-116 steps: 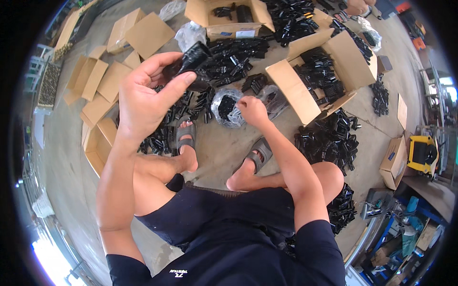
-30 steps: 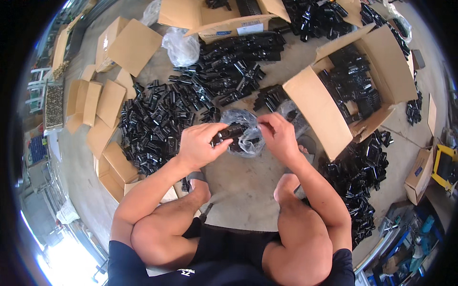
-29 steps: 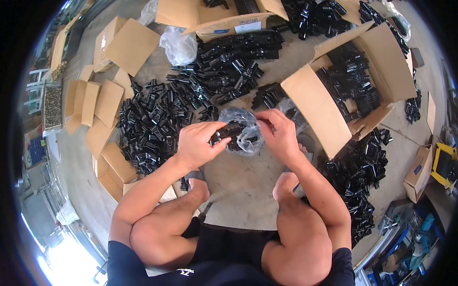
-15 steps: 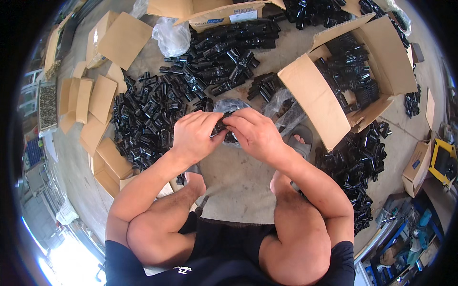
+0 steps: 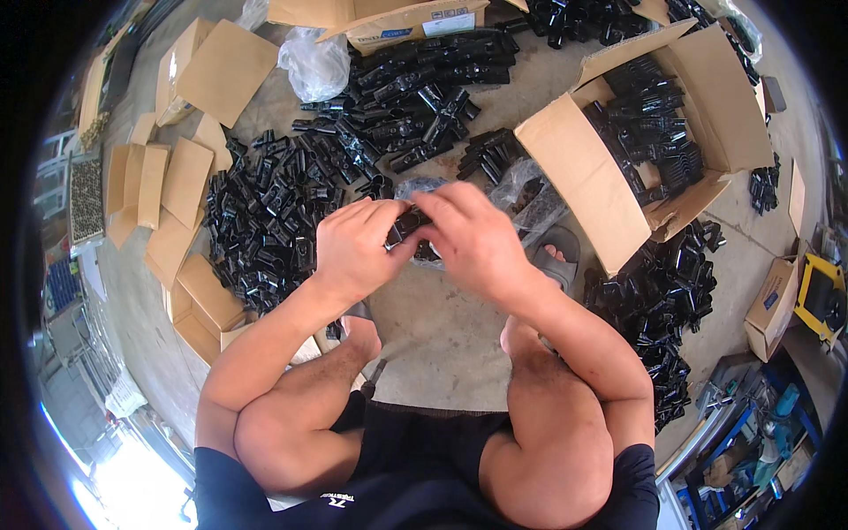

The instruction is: The person sits on the floor and assembles small black metal components by inserting one piece into another and placing the assembled units into a plastic bag.

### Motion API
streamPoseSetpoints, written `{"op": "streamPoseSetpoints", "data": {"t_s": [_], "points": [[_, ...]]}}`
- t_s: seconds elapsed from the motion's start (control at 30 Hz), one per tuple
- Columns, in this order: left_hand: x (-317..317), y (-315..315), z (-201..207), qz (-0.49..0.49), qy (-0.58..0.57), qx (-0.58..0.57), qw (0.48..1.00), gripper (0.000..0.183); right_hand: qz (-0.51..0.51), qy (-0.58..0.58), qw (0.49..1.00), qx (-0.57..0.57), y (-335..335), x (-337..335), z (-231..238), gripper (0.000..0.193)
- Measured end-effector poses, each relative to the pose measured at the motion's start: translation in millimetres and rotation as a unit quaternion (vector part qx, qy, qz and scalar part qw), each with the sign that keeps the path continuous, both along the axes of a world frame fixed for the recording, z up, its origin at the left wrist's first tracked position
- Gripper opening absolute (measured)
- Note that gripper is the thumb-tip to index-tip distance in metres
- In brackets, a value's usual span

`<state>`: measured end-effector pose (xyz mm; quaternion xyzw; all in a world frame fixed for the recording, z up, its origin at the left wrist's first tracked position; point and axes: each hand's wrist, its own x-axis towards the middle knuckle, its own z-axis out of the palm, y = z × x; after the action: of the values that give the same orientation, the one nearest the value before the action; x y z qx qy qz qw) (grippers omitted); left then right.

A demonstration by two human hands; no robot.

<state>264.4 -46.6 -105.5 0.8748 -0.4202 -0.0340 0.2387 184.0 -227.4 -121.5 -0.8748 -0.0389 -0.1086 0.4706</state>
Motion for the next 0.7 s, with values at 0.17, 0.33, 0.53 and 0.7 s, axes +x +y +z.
{"op": "streamPoseSetpoints", "data": {"t_s": [0.17, 0.33, 0.53, 0.7], "points": [[-0.5, 0.9, 4.9, 0.041, 0.157, -0.123, 0.979, 0.036, 0.004, 0.170, 0.918, 0.358, -23.5, -3.8, -12.2, 0.050], [-2.5, -2.5, 15.7, 0.058, 0.336, -0.158, 0.927, 0.037, 0.057, 0.205, 0.826, 0.523, -21.7, -6.9, -10.3, 0.046], [-9.1, -14.2, 17.9, 0.093, 0.387, -0.286, 0.872, 0.033, 0.023, 0.153, 0.832, 0.532, -17.0, -7.3, -8.2, 0.042], [-5.5, -6.5, 7.0, 0.058, 0.324, -0.258, 0.908, 0.031, 0.007, 0.172, 0.830, 0.531, -15.3, -8.3, -3.1, 0.041]]}}
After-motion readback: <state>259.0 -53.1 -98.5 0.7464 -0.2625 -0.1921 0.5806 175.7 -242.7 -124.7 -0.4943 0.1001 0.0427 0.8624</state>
